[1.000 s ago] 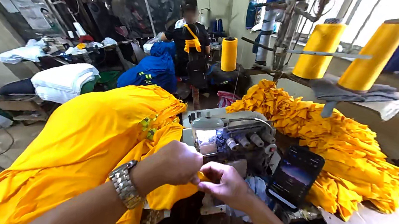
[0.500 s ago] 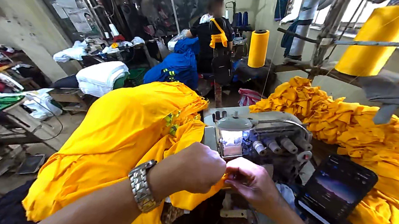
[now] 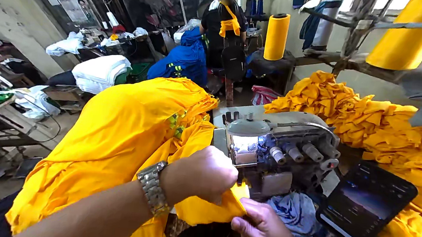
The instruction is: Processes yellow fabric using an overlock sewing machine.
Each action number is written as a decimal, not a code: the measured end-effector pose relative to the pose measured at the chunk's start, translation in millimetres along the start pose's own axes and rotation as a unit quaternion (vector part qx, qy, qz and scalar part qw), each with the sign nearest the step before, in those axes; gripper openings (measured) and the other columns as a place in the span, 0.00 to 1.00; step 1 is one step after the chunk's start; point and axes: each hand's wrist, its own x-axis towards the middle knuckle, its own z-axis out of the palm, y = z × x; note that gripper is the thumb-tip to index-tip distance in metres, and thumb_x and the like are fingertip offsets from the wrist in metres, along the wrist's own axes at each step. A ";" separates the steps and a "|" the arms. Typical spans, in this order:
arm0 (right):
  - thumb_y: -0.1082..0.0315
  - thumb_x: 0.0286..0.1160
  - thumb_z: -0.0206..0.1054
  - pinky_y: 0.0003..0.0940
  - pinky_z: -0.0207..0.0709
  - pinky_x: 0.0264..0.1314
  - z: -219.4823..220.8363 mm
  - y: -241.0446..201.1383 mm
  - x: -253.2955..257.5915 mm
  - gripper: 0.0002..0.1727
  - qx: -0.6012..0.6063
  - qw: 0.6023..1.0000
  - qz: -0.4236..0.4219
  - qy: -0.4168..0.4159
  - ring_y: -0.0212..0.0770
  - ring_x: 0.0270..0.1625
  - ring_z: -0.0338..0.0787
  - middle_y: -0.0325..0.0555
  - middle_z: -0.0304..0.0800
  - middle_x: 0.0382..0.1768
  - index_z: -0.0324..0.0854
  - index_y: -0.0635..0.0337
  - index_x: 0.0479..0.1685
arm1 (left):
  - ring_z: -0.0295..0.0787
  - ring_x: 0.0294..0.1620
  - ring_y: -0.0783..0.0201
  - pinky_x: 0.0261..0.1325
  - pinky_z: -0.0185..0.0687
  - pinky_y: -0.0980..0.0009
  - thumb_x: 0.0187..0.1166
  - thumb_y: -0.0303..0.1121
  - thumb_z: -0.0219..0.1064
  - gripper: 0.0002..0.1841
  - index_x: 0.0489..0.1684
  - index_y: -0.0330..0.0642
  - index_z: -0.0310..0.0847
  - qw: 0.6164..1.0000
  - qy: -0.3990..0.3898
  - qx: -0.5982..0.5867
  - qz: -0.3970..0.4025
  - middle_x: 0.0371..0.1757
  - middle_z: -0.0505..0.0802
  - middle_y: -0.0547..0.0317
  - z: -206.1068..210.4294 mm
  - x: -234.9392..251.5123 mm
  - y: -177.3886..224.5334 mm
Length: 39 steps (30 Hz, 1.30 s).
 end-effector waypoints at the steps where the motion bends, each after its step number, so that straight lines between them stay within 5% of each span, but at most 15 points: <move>1: 0.55 0.89 0.61 0.28 0.87 0.34 -1.3 0.4 2.2 0.19 0.003 1.000 -0.001 0.002 0.31 0.31 0.87 0.45 0.87 0.37 0.87 0.64 0.44 | 0.88 0.28 0.56 0.30 0.80 0.53 0.66 0.47 0.80 0.14 0.30 0.46 0.91 0.999 0.023 -0.005 0.024 0.24 0.89 0.59 -1.6 -0.4 -2.0; 11: 0.55 0.90 0.60 0.25 0.85 0.32 -9.1 0.8 15.4 0.19 0.039 0.999 -0.004 -0.005 0.29 0.28 0.86 0.42 0.87 0.35 0.86 0.64 0.43 | 0.84 0.27 0.59 0.29 0.73 0.57 0.71 0.48 0.76 0.14 0.32 0.48 0.88 0.997 -0.078 -0.003 -0.011 0.23 0.85 0.61 -24.1 7.4 10.0; 25: 0.58 0.89 0.62 0.23 0.84 0.31 -5.6 4.0 11.4 0.18 0.069 0.997 -0.014 0.038 0.28 0.29 0.86 0.44 0.86 0.36 0.86 0.64 0.40 | 0.85 0.27 0.62 0.24 0.74 0.61 0.77 0.45 0.71 0.12 0.30 0.49 0.84 0.999 0.007 -0.045 0.027 0.27 0.86 0.64 -0.6 -1.5 4.5; 29: 0.56 0.86 0.64 0.30 0.89 0.45 16.7 3.3 7.4 0.19 0.020 0.997 -0.014 0.067 0.31 0.42 0.91 0.49 0.90 0.54 0.86 0.63 0.58 | 0.86 0.27 0.61 0.25 0.76 0.61 0.81 0.42 0.67 0.11 0.31 0.47 0.85 0.997 0.054 -0.055 0.011 0.27 0.86 0.62 18.6 -11.7 6.9; 32: 0.54 0.85 0.65 0.35 0.91 0.48 31.1 1.0 4.8 0.22 -0.042 0.997 0.027 0.050 0.33 0.48 0.93 0.49 0.83 0.72 0.83 0.59 0.68 | 0.89 0.29 0.58 0.26 0.81 0.57 0.80 0.40 0.67 0.09 0.33 0.47 0.87 0.995 0.083 -0.060 -0.019 0.29 0.89 0.60 36.4 -20.8 10.8; 36: 0.56 0.85 0.65 0.35 0.89 0.48 23.0 -7.9 -1.6 0.19 -0.072 0.997 -0.011 0.017 0.36 0.46 0.92 0.52 0.89 0.60 0.84 0.63 0.60 | 0.90 0.29 0.53 0.24 0.81 0.52 0.79 0.41 0.69 0.11 0.31 0.45 0.86 0.984 0.114 -0.109 -0.079 0.28 0.89 0.56 41.0 -31.8 37.5; 39: 0.59 0.84 0.63 0.39 0.90 0.40 5.5 4.6 -27.0 0.12 -0.221 0.970 -0.008 0.101 0.37 0.44 0.94 0.43 0.93 0.49 0.89 0.53 0.49 | 0.91 0.26 0.54 0.23 0.83 0.51 0.77 0.40 0.69 0.12 0.27 0.44 0.86 0.952 0.226 -0.154 -0.140 0.25 0.89 0.57 72.6 -18.1 71.0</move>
